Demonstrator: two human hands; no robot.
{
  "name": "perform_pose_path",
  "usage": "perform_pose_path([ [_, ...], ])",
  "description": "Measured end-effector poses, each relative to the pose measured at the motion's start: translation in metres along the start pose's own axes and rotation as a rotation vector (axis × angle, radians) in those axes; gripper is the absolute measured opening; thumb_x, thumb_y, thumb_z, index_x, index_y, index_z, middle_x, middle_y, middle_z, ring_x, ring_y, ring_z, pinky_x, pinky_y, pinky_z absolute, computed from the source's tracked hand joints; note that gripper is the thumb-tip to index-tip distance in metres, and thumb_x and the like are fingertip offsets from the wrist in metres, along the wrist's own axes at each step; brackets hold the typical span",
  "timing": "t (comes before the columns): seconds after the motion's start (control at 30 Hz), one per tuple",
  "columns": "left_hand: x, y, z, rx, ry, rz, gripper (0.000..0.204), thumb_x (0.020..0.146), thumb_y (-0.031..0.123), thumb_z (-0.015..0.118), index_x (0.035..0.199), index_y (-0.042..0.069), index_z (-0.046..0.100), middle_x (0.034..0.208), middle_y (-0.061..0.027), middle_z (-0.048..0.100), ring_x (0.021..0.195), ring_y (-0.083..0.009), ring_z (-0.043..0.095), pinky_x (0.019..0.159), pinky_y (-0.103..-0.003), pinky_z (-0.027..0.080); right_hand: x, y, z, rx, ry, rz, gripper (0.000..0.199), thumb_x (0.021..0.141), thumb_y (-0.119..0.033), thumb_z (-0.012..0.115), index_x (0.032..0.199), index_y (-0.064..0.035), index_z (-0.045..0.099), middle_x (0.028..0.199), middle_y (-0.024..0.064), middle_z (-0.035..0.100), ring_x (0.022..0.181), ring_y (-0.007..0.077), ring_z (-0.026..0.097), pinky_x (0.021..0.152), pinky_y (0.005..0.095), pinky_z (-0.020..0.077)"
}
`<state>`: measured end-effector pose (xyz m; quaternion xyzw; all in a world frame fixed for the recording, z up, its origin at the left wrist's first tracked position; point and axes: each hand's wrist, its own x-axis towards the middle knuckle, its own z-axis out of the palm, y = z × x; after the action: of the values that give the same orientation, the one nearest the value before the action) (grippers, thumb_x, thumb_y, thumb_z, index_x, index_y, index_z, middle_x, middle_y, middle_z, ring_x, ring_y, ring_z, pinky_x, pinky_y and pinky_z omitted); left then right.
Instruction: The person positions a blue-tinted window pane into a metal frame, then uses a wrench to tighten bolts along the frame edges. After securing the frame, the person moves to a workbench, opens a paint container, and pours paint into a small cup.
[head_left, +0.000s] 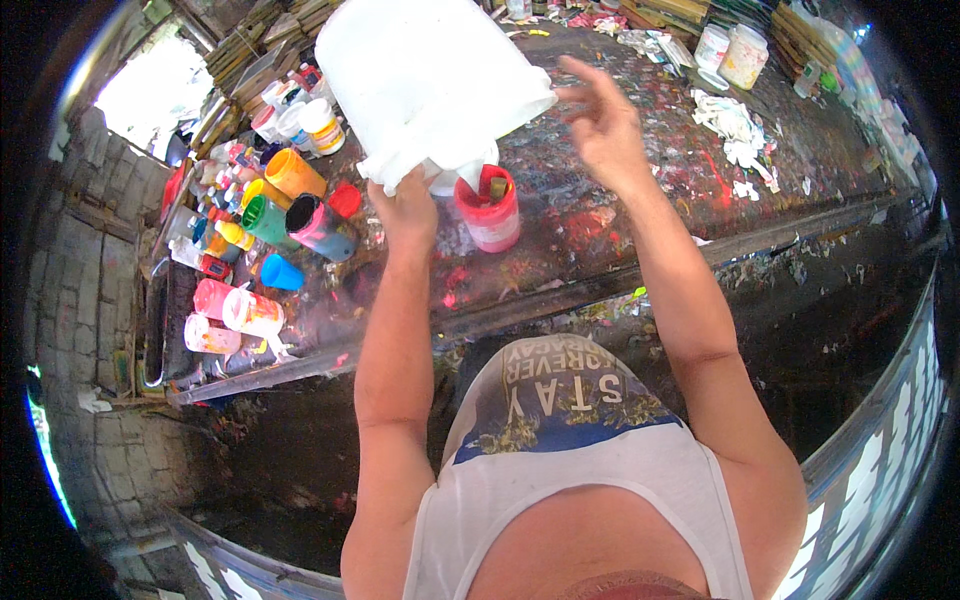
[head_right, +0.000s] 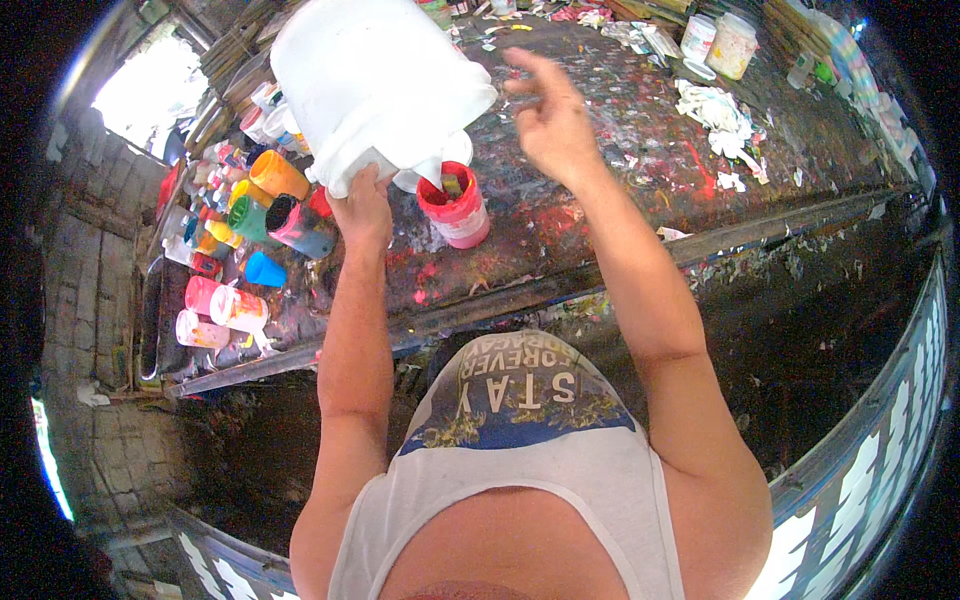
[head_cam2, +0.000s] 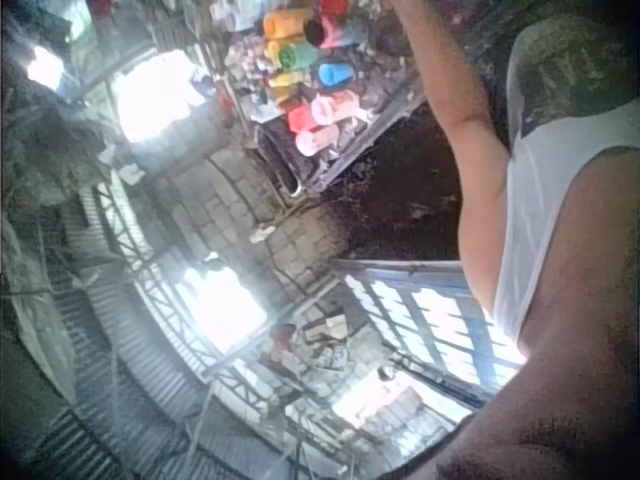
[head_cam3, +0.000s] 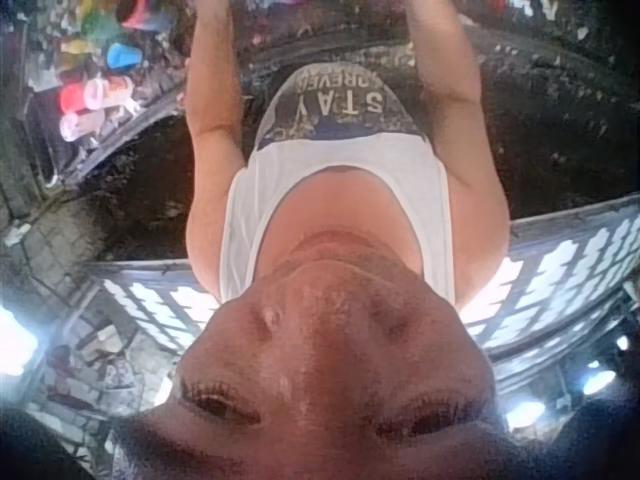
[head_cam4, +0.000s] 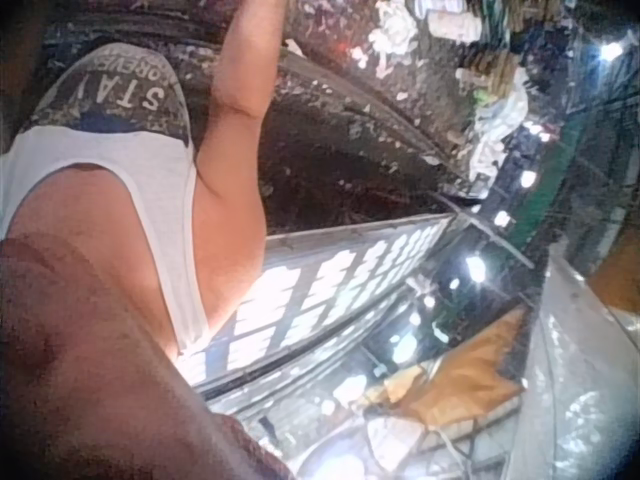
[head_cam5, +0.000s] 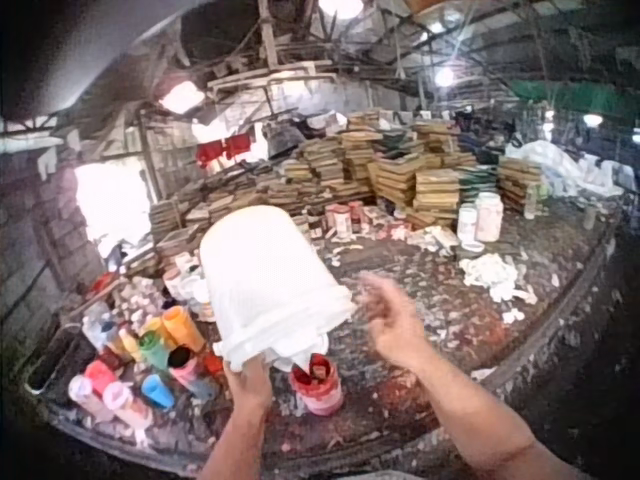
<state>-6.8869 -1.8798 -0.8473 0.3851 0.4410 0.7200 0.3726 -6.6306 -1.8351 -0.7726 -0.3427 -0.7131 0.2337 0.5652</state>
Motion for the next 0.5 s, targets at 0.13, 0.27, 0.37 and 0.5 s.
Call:
perform_pose_path([
  [0.13, 0.0, -0.008, -0.003, 0.045, -0.053, 0.036, 0.036, 0.111, -0.002, 0.051, 0.146, -0.007, 0.054, 0.144, -0.018, 0.063, 0.127, -0.0281, 0.068, 0.101, -0.042, 0.064, 0.0, -0.067, -0.028, -0.162, -0.064, -0.562, 0.023, 0.085, 0.01, 0.064, 0.103, -0.0035, 0.067, 0.117, 0.0164, 0.074, 0.099, 0.0219, 0.073, 0.086, 0.0372, 0.0608],
  [0.27, 0.003, -0.028, 0.001, 0.016, 0.014, 0.019, 0.04, 0.111, -0.002, 0.053, 0.151, -0.006, 0.046, 0.147, -0.0185, 0.061, 0.13, -0.0276, 0.066, 0.1, -0.042, 0.064, -0.021, -0.15, -0.014, -0.007, -0.315, -0.833, 0.018, 0.082, 0.001, 0.078, 0.092, -0.01, 0.068, 0.085, 0.009, 0.075, 0.073, 0.0268, 0.072, 0.066, 0.0373, 0.0575],
  [0.37, 0.006, -0.04, 0.006, 0.061, 0.013, 0.024, 0.042, 0.109, -0.003, 0.056, 0.15, -0.002, 0.046, 0.145, -0.0179, 0.062, 0.128, -0.0274, 0.066, 0.099, -0.041, 0.062, -0.036, -0.187, 0.004, 0.079, -0.439, -0.832, 0.016, 0.082, -0.001, 0.077, 0.09, -0.0098, 0.067, 0.085, 0.0093, 0.074, 0.072, 0.0269, 0.071, 0.066, 0.0374, 0.057],
  [0.5, 0.007, -0.045, 0.022, 0.152, 0.086, 0.014, 0.043, 0.101, -0.003, 0.058, 0.144, -0.002, 0.055, 0.141, -0.0172, 0.065, 0.123, -0.0284, 0.067, 0.098, -0.041, 0.061, -0.042, -0.2, 0.016, 0.028, -0.579, -0.775, 0.014, 0.082, -0.003, 0.076, 0.088, -0.0096, 0.065, 0.085, 0.0097, 0.074, 0.072, 0.0271, 0.071, 0.065, 0.0376, 0.0563],
])
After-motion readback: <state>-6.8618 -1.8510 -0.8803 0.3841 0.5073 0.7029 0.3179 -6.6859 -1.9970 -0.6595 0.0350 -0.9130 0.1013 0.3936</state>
